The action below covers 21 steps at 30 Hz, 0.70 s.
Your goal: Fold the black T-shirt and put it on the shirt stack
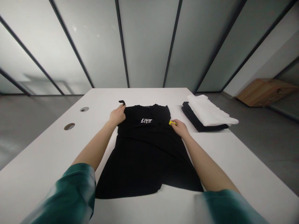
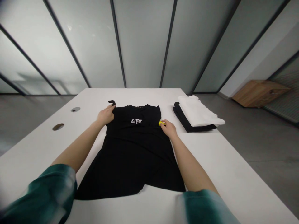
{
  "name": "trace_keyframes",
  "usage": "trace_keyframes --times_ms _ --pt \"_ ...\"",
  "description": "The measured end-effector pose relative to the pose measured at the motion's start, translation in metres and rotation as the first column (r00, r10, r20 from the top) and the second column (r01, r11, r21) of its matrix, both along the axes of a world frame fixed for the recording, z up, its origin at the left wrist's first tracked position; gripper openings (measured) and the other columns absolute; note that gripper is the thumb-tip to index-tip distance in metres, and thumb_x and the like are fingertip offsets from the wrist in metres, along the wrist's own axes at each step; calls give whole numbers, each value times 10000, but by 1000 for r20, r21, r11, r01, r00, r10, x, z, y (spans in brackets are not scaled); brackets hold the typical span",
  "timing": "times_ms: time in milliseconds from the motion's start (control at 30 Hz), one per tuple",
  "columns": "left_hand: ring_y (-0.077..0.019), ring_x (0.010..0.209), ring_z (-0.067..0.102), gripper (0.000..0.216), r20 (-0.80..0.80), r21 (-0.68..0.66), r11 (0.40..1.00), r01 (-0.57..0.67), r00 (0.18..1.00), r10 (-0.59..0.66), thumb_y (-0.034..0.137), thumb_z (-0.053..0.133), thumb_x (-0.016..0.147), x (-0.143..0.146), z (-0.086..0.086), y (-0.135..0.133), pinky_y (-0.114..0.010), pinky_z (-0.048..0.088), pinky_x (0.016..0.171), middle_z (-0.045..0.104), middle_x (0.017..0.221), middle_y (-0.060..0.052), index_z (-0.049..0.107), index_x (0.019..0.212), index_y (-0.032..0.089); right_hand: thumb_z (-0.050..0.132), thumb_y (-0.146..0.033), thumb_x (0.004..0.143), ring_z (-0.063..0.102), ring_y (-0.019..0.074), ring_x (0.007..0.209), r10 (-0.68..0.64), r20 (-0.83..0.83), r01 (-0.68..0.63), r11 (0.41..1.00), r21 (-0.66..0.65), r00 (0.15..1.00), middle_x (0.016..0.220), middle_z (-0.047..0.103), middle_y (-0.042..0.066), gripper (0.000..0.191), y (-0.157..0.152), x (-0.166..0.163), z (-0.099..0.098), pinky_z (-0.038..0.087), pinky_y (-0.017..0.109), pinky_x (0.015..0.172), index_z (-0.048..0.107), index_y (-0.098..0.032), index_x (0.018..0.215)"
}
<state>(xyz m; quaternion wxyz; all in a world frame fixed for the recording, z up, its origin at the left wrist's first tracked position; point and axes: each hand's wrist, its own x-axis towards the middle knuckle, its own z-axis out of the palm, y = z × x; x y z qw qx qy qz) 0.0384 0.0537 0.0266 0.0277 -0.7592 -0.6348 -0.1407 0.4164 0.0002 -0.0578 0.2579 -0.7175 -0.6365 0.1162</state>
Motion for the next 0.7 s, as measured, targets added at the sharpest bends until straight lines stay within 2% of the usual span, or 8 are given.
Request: trace_keyframes --times_ms 67,133,300,367,467,533,600,700 --pt "-267 1331 507 659 -65 -52 994 99 993 -102 96 440 808 19 7 2 -366 420 1107 394 1566 -69 458 1462 179 537 -352 884 669 228 900 -5 8 5 1000 8 1000 966 745 61 295 0 0 0 466 292 752 704 -219 1088" --pt "-234 1380 452 680 -83 -93 978 184 978 -192 87 443 800 38 6 3 -324 369 1144 383 1573 -65 433 1476 166 534 -355 884 668 229 896 -5 12 5 1000 14 1000 963 745 60 298 0 -1 0 463 291 740 704 -222 1090" --pt "-221 1456 327 669 -43 -262 921 290 949 -311 113 457 821 76 -17 4 -288 264 1192 340 1586 -124 395 1486 79 527 -363 889 664 229 841 3 2 -3 1000 -1 1000 901 743 60 317 -2 0 1 460 294 718 703 -214 1105" --pt "-247 1443 352 660 43 -357 865 352 932 -361 189 516 839 80 -25 5 -314 288 1182 365 1571 -137 404 1482 93 528 -362 889 663 227 838 8 -1 -8 1000 -4 1000 909 744 61 315 -2 0 2 463 297 726 702 -212 1105" --pt "-258 1242 589 655 326 -410 801 436 890 -317 345 548 880 71 -30 12 -352 466 1041 494 1487 -133 396 1491 163 528 -357 889 667 225 859 19 0 -19 1000 11 1000 938 747 57 298 -1 1 0 469 297 741 702 -224 1090" --pt "-211 967 713 573 493 -390 828 403 851 -182 367 485 924 58 -32 21 -337 550 880 613 1358 -123 426 1464 184 524 -359 890 669 231 888 22 2 -22 1000 22 1000 956 747 60 292 0 1 -2 473 302 753 705 -226 1078" --pt "-179 835 720 474 530 -334 905 262 847 -49 337 438 942 43 -34 30 -319 560 809 679 1236 -106 510 1384 183 514 -367 895 670 236 908 23 0 -23 999 34 1000 973 747 62 291 1 2 -3 478 309 764 707 -230 1064" --pt "-238 1049 674 464 381 -218 975 38 923 49 376 471 922 23 -43 37 -347 519 915 652 1273 -131 564 1320 156 488 -379 905 671 240 911 29 -20 -28 998 53 999 983 744 63 292 1 3 -5 484 323 777 709 -234 1028"
